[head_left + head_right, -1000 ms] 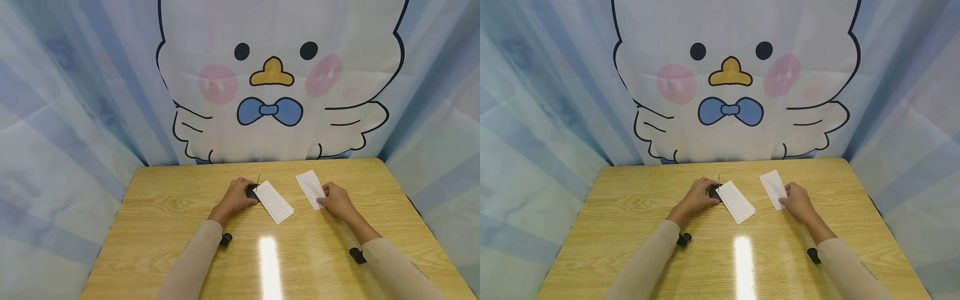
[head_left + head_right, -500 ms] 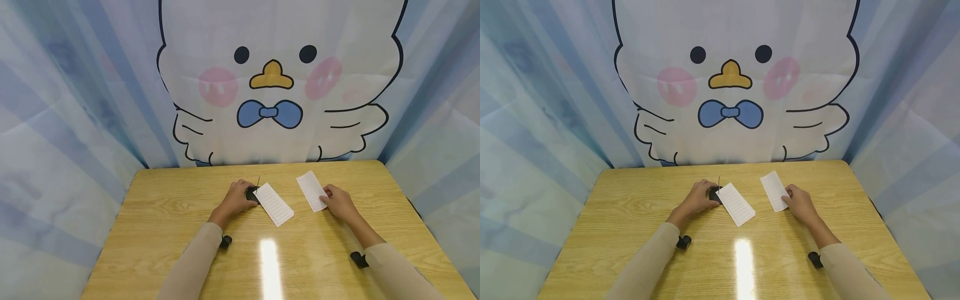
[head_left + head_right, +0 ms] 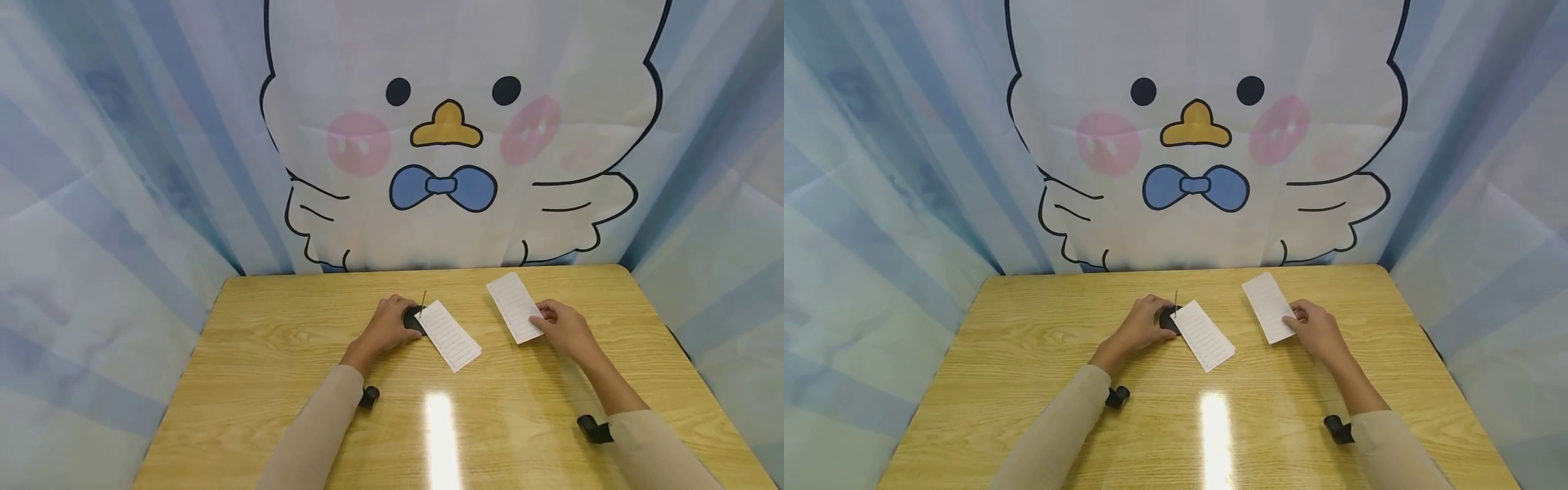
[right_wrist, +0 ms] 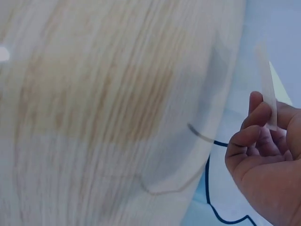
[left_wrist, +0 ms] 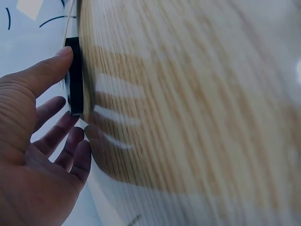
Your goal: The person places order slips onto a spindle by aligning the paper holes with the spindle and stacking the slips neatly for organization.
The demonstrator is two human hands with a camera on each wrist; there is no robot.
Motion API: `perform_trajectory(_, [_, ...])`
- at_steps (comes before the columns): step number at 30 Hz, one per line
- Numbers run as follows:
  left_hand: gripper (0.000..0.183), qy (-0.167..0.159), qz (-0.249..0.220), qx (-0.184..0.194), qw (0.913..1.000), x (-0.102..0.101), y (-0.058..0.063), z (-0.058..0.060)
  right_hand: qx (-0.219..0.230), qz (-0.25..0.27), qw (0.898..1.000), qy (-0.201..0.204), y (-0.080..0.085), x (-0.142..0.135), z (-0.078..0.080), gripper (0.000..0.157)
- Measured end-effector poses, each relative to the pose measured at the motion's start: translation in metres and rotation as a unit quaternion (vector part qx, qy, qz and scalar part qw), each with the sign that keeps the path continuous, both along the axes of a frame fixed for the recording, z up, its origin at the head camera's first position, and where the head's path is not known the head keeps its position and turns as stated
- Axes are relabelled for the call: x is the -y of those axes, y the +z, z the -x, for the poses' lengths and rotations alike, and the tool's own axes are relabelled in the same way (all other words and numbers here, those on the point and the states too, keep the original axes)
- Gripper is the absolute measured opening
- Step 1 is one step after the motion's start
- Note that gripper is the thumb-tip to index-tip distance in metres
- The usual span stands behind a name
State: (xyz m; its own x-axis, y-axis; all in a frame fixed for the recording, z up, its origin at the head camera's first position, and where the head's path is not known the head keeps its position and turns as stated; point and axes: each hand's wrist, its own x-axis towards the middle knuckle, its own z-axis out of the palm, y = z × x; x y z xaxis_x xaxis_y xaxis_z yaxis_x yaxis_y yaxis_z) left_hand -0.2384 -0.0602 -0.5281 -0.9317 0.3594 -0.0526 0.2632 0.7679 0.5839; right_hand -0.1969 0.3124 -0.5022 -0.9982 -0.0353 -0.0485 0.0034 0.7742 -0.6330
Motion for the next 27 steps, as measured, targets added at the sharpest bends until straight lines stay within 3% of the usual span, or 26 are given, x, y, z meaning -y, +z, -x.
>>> perform_trajectory(8, [0.061,0.009,-0.019,0.023,0.9995,0.002,0.005,0.0,-0.016,0.006,1.0,0.019,0.017,0.0,-0.001,0.039])
perform_trajectory(17, [0.054,0.013,-0.093,0.025,0.9953,0.009,0.025,0.002,-0.038,0.004,0.998,0.04,0.042,-0.002,-0.001,0.039])
perform_trajectory(22, [0.049,0.007,-0.11,-0.004,0.9939,0.014,0.041,0.003,-0.062,-0.004,0.997,0.054,0.057,-0.001,0.0,0.035])
perform_trajectory(27, [0.043,-0.001,-0.122,-0.062,0.9906,0.014,0.062,0.002,-0.075,-0.002,0.995,0.063,0.073,0.005,0.002,0.033])
